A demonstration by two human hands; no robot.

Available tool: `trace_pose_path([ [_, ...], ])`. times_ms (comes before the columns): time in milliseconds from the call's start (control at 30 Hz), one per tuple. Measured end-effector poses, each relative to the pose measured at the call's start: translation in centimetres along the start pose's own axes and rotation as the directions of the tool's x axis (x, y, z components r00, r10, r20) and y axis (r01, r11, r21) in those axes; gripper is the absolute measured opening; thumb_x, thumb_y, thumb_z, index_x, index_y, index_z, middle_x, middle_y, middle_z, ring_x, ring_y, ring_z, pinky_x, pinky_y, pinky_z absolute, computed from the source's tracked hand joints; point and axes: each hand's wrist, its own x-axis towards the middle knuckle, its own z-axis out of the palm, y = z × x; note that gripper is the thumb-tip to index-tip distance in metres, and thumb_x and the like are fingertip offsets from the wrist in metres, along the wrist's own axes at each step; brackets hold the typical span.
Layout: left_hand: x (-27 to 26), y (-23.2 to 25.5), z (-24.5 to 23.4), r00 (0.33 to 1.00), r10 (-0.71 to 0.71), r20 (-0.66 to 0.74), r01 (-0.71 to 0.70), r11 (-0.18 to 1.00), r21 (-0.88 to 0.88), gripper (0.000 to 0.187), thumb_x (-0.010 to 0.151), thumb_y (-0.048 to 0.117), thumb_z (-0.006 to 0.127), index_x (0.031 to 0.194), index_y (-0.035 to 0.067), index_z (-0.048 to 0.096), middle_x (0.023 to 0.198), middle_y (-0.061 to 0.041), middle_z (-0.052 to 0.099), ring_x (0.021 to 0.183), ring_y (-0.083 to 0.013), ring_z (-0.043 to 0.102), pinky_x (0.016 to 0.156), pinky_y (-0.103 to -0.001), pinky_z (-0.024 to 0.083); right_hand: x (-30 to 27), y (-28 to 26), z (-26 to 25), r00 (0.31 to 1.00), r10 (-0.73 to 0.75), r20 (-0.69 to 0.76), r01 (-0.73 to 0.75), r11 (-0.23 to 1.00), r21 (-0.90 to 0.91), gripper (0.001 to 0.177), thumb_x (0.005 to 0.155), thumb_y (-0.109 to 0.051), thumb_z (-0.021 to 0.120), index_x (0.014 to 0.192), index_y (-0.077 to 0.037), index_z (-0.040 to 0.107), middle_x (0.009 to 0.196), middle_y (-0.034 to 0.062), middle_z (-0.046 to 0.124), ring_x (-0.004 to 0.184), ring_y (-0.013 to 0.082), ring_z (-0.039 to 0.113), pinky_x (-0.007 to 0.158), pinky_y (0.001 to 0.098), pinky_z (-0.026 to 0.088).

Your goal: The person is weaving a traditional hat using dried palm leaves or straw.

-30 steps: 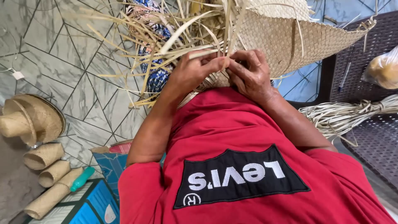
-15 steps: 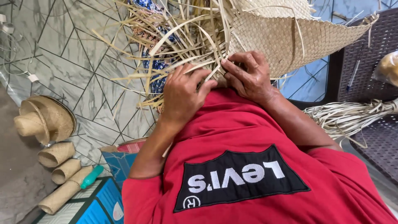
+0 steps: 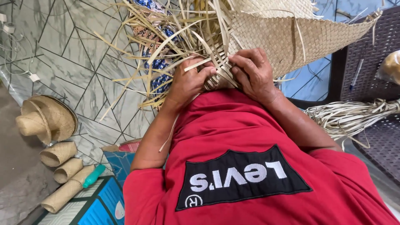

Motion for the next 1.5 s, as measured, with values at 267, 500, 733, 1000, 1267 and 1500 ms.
trace_pose_path([
  [267,-0.7,1.1,-1.0,0.995,0.096,0.031,-0.092,0.990,-0.109,0.016,0.077,0.024,0.073,0.087,0.012,0.074,0.079,-0.015,0.065,0.081,-0.0366,0.064,0.077,-0.043,0.049,1.5,-1.3,-1.3,0.989,-0.059,0.136,0.065,0.997,-0.043,0.010,0.088,-0.004,0.063,0.092,-0.008,0.070,0.094,0.0139,0.058,0.079,0.0296,0.052,0.069,0.0396,0.047],
  [500,-0.8,3.1,-2.9,0.985,0.089,0.149,-0.066,0.987,-0.148,0.015,0.078,0.028,0.068,0.077,0.013,0.073,0.080,-0.011,0.056,0.079,-0.0308,0.060,0.076,-0.040,0.049,2.9,-1.8,-2.2,0.981,-0.010,0.193,0.004,1.000,0.028,0.007,0.092,-0.004,0.059,0.093,-0.004,0.066,0.090,0.0151,0.055,0.076,0.0331,0.051,0.067,0.0415,0.044],
  [733,0.3,1.3,-1.3,0.913,0.400,0.077,-0.383,0.908,-0.169,0.012,0.077,0.009,0.062,0.071,-0.001,0.059,0.067,-0.007,0.053,0.065,-0.0169,0.043,0.060,-0.030,0.037,5.6,-1.9,-1.2,0.895,0.137,0.425,-0.080,0.986,-0.150,0.017,0.085,-0.010,0.068,0.098,0.000,0.064,0.084,0.0094,0.049,0.076,0.0215,0.042,0.070,0.0330,0.039],
  [1000,0.5,0.9,-1.1,0.957,0.273,0.098,-0.252,0.950,-0.184,0.008,0.077,0.006,0.064,0.081,-0.001,0.061,0.079,-0.007,0.057,0.067,-0.0189,0.051,0.062,-0.033,0.040,5.7,-1.4,-1.0,0.895,0.172,0.412,-0.257,0.953,0.160,0.016,0.084,-0.003,0.072,0.086,0.000,0.056,0.081,0.0063,0.051,0.074,0.0178,0.041,0.065,0.0298,0.035],
  [1267,1.0,1.4,-1.4,0.958,0.244,0.148,-0.211,0.954,-0.211,0.013,0.085,0.010,0.055,0.082,0.006,0.067,0.076,-0.012,0.057,0.073,-0.0261,0.057,0.073,-0.038,0.049,2.9,-2.2,-2.3,0.926,-0.193,0.324,0.245,0.961,-0.129,0.015,0.093,-0.023,0.061,0.081,-0.014,0.062,0.093,0.0028,0.066,0.088,0.0229,0.064,0.072,0.0320,0.039],
  [1500,0.5,0.6,-0.2,0.988,0.138,0.071,-0.119,0.969,-0.218,0.016,0.083,0.023,0.064,0.081,0.007,0.067,0.075,-0.010,0.057,0.071,-0.0232,0.059,0.070,-0.035,0.049,2.5,-2.7,-1.6,0.943,-0.214,0.256,0.252,0.960,-0.126,0.014,0.094,-0.017,0.056,0.082,-0.012,0.063,0.095,0.0065,0.065,0.089,0.0269,0.064,0.073,0.0349,0.041],
])
